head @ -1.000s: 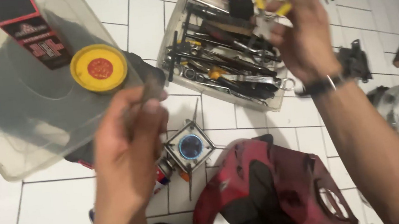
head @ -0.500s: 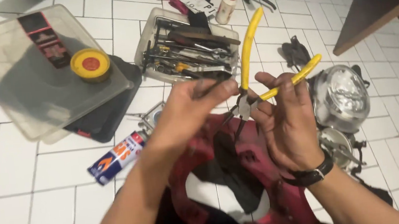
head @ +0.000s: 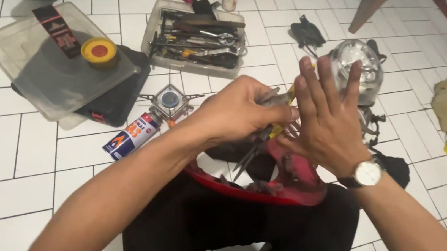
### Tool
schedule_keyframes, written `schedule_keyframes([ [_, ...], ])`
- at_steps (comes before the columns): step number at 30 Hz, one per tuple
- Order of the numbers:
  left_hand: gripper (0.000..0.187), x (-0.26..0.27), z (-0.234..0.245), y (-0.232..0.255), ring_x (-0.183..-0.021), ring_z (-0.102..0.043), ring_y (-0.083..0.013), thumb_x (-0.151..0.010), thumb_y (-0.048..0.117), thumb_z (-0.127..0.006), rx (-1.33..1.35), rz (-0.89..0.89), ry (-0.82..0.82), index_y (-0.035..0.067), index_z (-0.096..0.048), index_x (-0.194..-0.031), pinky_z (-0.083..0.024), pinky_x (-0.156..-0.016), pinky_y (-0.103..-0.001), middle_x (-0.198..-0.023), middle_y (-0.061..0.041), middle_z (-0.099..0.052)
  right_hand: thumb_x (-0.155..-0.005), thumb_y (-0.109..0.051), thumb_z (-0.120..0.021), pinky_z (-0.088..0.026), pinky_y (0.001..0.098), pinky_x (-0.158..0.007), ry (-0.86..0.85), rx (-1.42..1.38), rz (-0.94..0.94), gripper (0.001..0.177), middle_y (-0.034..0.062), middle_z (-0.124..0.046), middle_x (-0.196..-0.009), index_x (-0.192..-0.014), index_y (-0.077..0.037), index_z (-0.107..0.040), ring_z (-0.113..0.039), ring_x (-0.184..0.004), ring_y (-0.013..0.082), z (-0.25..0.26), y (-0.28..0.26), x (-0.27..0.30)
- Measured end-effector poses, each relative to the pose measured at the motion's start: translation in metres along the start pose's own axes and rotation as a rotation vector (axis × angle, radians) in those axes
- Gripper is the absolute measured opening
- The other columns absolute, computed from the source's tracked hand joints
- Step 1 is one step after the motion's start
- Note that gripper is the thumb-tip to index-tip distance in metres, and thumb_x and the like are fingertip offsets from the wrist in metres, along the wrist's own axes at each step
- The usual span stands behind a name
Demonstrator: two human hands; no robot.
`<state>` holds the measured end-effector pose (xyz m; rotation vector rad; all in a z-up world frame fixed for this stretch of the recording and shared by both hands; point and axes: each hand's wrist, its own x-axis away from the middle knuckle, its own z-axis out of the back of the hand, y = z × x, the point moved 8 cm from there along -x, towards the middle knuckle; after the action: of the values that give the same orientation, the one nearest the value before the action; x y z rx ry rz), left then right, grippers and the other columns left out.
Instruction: Repairing a red plastic vehicle fairing or casing by melting/fusing plastic with a blowtorch and pliers.
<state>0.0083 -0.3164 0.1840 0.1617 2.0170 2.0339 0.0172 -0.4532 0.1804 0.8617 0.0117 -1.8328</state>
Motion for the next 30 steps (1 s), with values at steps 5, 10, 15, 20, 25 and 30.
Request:
schedule_keyframes([
  [5, 0.037, 0.01, -0.011, 0.003, -0.056, -0.059, -0.0092, -0.083, 0.036, -0.08, -0.124, 0.14, -0.024, -0.001, -0.078, -0.082, -0.048, -0.054, -0.026, -0.064, -0.002, -0.066, -0.089, -0.04, -0.069, -0.015, 0.0744, -0.125, 0.179, -0.199, -0.053, 0.086, 0.0232, -0.033, -0.157, -0.153, 0.0, -0.028, -0.035, -0.149, 0.0441, 0.014, -0.007, 0.017],
  [10, 0.039, 0.036, 0.005, 0.032, -0.077, -0.068, -0.0003, -0.091, 0.042, -0.074, -0.281, -0.181, 0.033, 0.006, -0.079, -0.108, -0.053, -0.07, -0.017, -0.086, 0.005, -0.076, -0.081, -0.017, -0.059, -0.036, 0.062, -0.112, 0.325, -0.466, -0.228, 0.055, 0.021, -0.052, -0.128, -0.132, 0.0, -0.047, -0.054, -0.122, 0.041, 0.006, -0.019, 0.05],
  [15, 0.04, 0.047, 0.021, -0.037, -0.062, -0.045, -0.0017, -0.103, 0.022, -0.06, 0.405, -0.029, 0.163, 0.001, -0.074, -0.134, -0.037, -0.053, -0.02, -0.079, 0.006, -0.056, -0.09, -0.005, -0.053, -0.053, 0.0398, -0.069, 0.092, -0.771, -0.817, 0.016, 0.0156, -0.064, -0.085, -0.102, -0.002, -0.062, -0.065, -0.075, 0.0279, -0.027, -0.019, 0.083],
  [20, 0.035, 0.06, 0.001, -0.018, -0.06, -0.046, -0.0032, -0.101, 0.023, -0.058, 0.1, -0.005, 0.388, 0.001, -0.066, -0.128, -0.037, -0.053, -0.021, -0.086, -0.004, -0.07, -0.099, -0.009, -0.05, -0.054, 0.0339, -0.063, -0.055, -1.36, -1.099, 0.017, 0.0129, -0.071, -0.084, -0.104, -0.001, -0.065, -0.067, -0.071, 0.0199, -0.04, -0.031, 0.101],
  [25, 0.031, 0.065, -0.018, -0.017, -0.094, -0.072, -0.0077, -0.103, 0.017, -0.062, 0.124, -0.151, 0.379, -0.007, -0.069, -0.121, -0.057, -0.089, -0.022, -0.103, -0.013, -0.08, -0.1, -0.011, -0.05, -0.056, 0.0287, -0.08, -0.084, -1.648, -0.997, 0.026, 0.0087, -0.075, -0.103, -0.118, 0.0, -0.065, -0.068, -0.09, 0.0154, -0.036, -0.05, 0.106],
  [30, 0.029, 0.058, -0.029, -0.025, -0.1, -0.074, -0.0147, -0.101, 0.016, -0.065, 0.275, -0.127, 0.352, -0.005, -0.068, -0.12, -0.058, -0.093, -0.028, -0.107, -0.015, -0.079, -0.101, -0.016, -0.05, -0.059, 0.0292, -0.075, -0.083, -1.389, -1.082, 0.024, 0.0066, -0.073, -0.096, -0.116, -0.002, -0.061, -0.071, -0.083, 0.0154, -0.026, -0.037, 0.121],
])
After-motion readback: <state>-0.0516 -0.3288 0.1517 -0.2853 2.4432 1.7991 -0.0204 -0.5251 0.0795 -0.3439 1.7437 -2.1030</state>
